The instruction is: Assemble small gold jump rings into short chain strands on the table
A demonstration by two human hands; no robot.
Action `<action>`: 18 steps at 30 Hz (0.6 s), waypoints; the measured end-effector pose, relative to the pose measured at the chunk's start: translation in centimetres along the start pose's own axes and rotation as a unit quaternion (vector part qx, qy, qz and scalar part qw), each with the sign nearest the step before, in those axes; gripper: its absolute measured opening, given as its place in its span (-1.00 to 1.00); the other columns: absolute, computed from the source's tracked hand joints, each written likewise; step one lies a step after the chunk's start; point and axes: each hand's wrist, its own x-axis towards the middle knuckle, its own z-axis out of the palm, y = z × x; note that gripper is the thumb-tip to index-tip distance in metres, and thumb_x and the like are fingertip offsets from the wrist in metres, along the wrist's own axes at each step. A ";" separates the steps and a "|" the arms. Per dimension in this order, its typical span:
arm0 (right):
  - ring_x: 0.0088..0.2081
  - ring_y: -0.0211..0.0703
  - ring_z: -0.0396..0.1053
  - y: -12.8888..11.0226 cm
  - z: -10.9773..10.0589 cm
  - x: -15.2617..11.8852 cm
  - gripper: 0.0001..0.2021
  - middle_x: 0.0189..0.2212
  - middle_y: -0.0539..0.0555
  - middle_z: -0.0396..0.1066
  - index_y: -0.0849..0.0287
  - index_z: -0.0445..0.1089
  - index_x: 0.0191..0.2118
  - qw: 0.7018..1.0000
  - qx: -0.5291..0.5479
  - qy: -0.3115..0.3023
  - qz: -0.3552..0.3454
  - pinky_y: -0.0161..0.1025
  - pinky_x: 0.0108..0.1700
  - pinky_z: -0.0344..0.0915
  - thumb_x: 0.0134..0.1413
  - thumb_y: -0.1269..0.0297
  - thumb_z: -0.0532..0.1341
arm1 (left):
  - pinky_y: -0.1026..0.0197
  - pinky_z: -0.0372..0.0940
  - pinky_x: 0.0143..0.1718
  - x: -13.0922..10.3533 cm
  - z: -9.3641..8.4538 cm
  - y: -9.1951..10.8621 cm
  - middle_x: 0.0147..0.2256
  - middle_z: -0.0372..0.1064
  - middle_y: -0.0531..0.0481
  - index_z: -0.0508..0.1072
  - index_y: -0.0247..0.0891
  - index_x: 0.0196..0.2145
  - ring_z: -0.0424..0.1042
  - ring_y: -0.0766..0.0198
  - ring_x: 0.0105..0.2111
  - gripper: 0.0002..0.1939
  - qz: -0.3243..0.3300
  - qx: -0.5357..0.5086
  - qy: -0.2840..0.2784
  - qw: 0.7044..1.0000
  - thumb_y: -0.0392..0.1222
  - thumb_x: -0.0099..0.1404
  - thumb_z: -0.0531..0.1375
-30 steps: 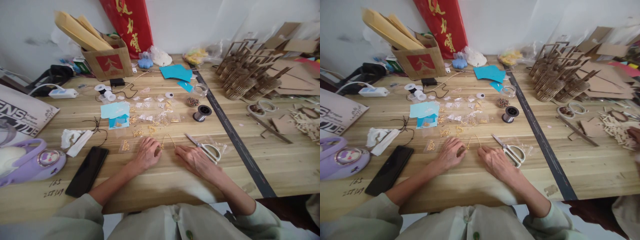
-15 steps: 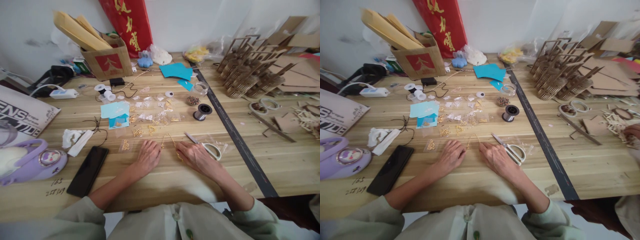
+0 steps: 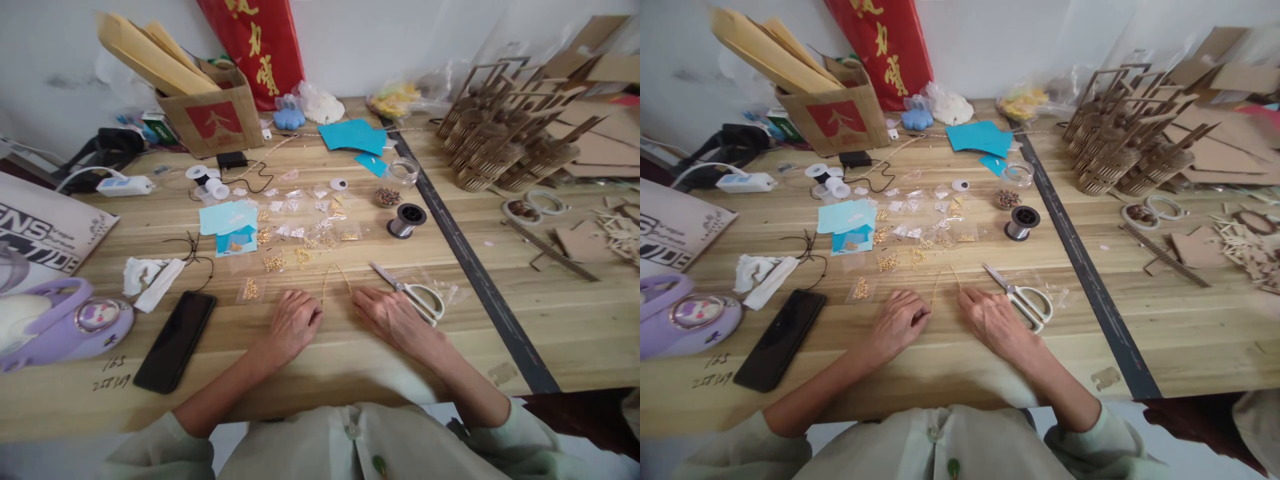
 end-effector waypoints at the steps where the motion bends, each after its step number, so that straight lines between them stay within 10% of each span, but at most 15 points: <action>1: -0.38 -0.24 0.33 0.0 0.1 0.0 -0.85 -0.39 0.04 0.37 0.20 0.26 -0.32 1.000 -0.001 0.000 0.001 -0.24 -0.45 -0.07 0.27 0.45 0.00 | 0.14 0.11 -0.25 0.0 0.1 0.0 -0.45 0.38 0.02 0.37 -0.26 -0.47 0.29 0.24 -0.38 -0.85 -0.001 -0.001 0.002 1.000 -0.29 0.27 0.13; 13: -0.32 -0.20 0.39 -0.5 -0.9 0.3 -0.78 -0.11 0.13 0.35 0.18 0.33 -0.13 1.000 -0.011 0.005 -0.003 -0.29 -0.41 0.12 0.26 0.18 0.07 | 0.14 0.11 -0.27 -0.5 0.3 0.4 -0.47 0.39 0.03 0.38 -0.26 -0.50 0.29 0.25 -0.41 -0.84 0.010 0.005 0.009 1.000 -0.29 0.25 0.16; 18: -0.14 -0.15 0.36 -1.0 -1.2 1.3 -0.58 0.09 0.16 0.22 0.07 0.18 0.15 0.998 -0.015 -0.001 -0.066 -0.33 -0.37 0.24 0.19 0.49 0.05 | 0.13 0.11 -0.28 -0.6 0.3 0.4 -0.47 0.38 0.02 0.39 -0.26 -0.49 0.30 0.25 -0.41 -0.83 0.013 0.010 0.008 1.000 -0.28 0.26 0.14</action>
